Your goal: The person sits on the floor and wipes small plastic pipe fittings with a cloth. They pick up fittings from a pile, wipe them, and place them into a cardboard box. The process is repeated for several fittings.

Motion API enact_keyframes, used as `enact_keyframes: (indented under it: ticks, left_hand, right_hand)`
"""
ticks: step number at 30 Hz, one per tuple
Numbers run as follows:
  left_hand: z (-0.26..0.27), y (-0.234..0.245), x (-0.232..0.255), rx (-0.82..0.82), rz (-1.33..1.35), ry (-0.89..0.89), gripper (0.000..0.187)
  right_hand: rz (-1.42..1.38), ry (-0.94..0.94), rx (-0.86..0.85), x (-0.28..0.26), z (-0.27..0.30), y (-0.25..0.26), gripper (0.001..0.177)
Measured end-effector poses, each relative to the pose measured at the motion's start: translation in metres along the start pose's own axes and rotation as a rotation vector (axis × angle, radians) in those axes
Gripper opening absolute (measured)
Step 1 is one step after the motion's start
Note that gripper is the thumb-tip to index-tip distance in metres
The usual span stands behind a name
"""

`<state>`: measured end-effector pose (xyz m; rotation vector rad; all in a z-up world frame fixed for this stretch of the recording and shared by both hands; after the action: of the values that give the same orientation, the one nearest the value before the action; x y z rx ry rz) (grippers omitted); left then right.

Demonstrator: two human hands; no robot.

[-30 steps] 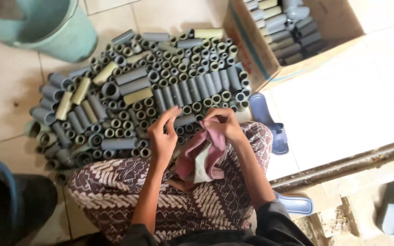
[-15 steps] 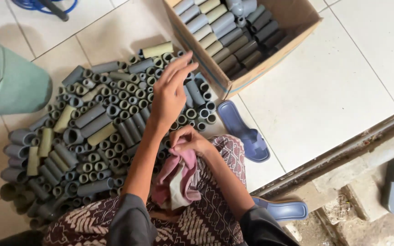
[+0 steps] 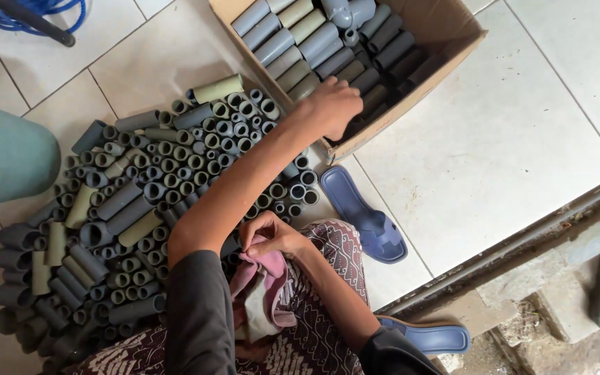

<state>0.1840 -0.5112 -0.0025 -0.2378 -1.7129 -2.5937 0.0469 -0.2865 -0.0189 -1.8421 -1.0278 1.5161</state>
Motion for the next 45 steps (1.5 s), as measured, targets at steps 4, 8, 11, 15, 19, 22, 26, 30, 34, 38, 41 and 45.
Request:
enact_keyframes:
  ticks: [4,8,11,15,19,22,26,30,34,38,41,45]
  left_hand:
    - [-0.005,-0.011,0.012,-0.060,0.063,0.025,0.041]
    - [0.003,-0.005,0.020,0.196,-0.133,-0.067,0.018]
    - [-0.009,-0.018,0.020,0.310,-0.255,-0.105,0.017]
    - [-0.013,-0.028,0.018,0.309,-0.226,-0.121,0.010]
    - [-0.018,-0.029,0.018,0.270,-0.203,-0.062,0.013]
    - [0.000,0.012,0.033,0.384,-0.328,0.040,0.005]
    - [-0.005,0.014,0.023,-0.034,-0.508,0.165,0.025]
    - [0.008,0.030,0.028,0.047,-0.206,0.137,0.016]
    - [0.037,0.051,0.023,0.209,0.090,0.112,0.043]
    - [0.077,0.081,0.023,0.477,0.301,0.003,0.031]
    - [0.130,0.121,0.039,0.701,0.570,-0.135,0.022]
    - [0.206,0.134,0.065,0.890,1.047,-0.340,0.023]
  right_hand:
    - [-0.010,-0.028,-0.036,-0.001,0.000,-0.001,0.015]
    - [0.001,-0.049,-0.043,-0.002,0.000,-0.003,0.014]
    - [0.005,-0.064,-0.037,-0.003,0.000,-0.005,0.014]
    - [0.012,-0.077,-0.026,-0.006,-0.001,-0.008,0.015]
    - [0.030,-0.070,-0.034,-0.005,-0.002,-0.008,0.014]
    - [0.023,-0.069,-0.034,-0.014,-0.004,-0.010,0.012]
    - [0.083,-0.146,-0.134,-0.026,-0.006,-0.019,0.010]
    - [0.049,-0.153,-0.135,-0.026,-0.007,-0.018,0.008]
    - [0.088,-0.150,-0.135,-0.021,-0.007,-0.013,0.009]
    - [0.069,-0.156,-0.132,-0.023,-0.007,-0.016,0.009]
    - [0.059,-0.123,-0.154,-0.024,-0.008,-0.015,0.011]
    - [0.026,-0.059,-0.133,-0.027,-0.008,-0.022,0.017]
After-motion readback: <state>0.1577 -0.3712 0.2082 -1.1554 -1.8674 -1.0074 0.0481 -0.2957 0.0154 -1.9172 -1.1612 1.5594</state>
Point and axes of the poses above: each hand's wrist, its own z-axis away from the middle knuckle, its own y-axis out of the back of the hand, x = y × z, the point moved 3 cm from there along -z, towards the middle knuckle, and after that the axes turned 6 degrees about -y, right-handed, at the moved point
